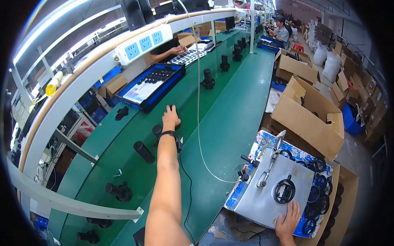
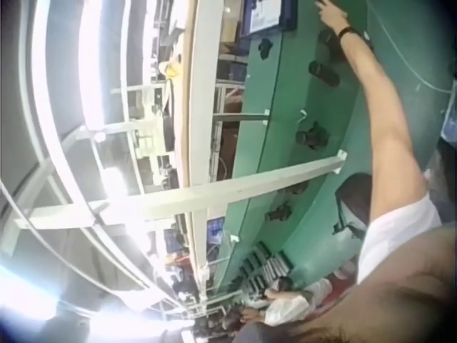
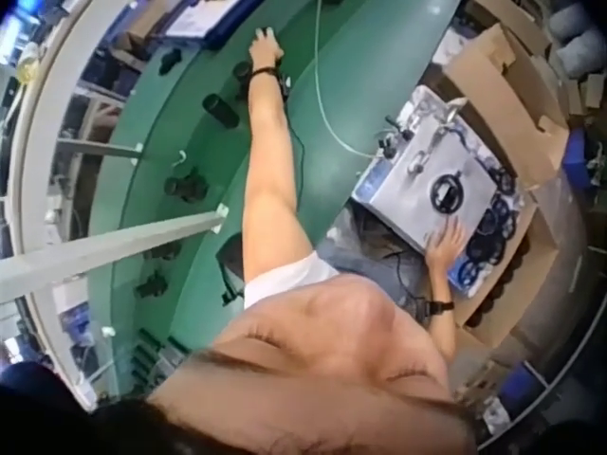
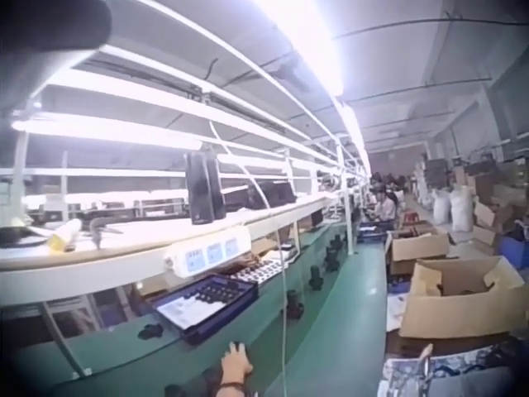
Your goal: The person picks up a plastic frame, places it onto a machine, and presses it down. They then take a cylindrical housing from the conveyor belt, fit it over the frame on the machine, and press down again before returning the assembled unit to the belt, repeating the process.
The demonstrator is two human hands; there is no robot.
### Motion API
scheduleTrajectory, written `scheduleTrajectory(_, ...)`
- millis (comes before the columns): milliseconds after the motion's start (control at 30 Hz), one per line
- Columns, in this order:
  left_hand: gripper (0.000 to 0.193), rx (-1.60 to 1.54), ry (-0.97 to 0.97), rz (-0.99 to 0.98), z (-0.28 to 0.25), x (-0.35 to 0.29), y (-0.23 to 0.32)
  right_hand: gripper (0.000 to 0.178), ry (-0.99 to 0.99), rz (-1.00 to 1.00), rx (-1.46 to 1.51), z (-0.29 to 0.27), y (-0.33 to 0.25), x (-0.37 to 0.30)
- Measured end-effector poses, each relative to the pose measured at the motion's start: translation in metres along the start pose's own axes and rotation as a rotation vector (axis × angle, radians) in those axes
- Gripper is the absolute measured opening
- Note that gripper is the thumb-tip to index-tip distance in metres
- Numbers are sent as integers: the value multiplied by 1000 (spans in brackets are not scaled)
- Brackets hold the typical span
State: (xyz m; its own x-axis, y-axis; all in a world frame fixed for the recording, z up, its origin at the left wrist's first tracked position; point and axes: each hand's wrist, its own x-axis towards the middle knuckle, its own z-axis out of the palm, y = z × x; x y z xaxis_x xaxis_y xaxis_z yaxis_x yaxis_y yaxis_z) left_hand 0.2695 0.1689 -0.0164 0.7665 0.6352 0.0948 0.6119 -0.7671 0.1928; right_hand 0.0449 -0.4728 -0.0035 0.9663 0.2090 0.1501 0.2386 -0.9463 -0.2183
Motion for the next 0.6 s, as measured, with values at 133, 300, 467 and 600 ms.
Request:
scheduleTrajectory(133, 77, -23, 126, 94, 0, 14, 10, 61, 40, -32, 11, 2, 7, 0)
scheduleTrajectory(300, 52, 59, 89, 17, 45, 33, -17, 58, 3, -83, 35, 0, 6, 5)
scheduleTrajectory(467, 38, 211, 131, 203, 42, 7, 26, 59, 47, -42, 12, 5, 7, -9)
scheduleTrajectory(600, 38, 110, 425, 250, -2, -44, 43, 59, 32, -11, 66, 0, 2, -7)
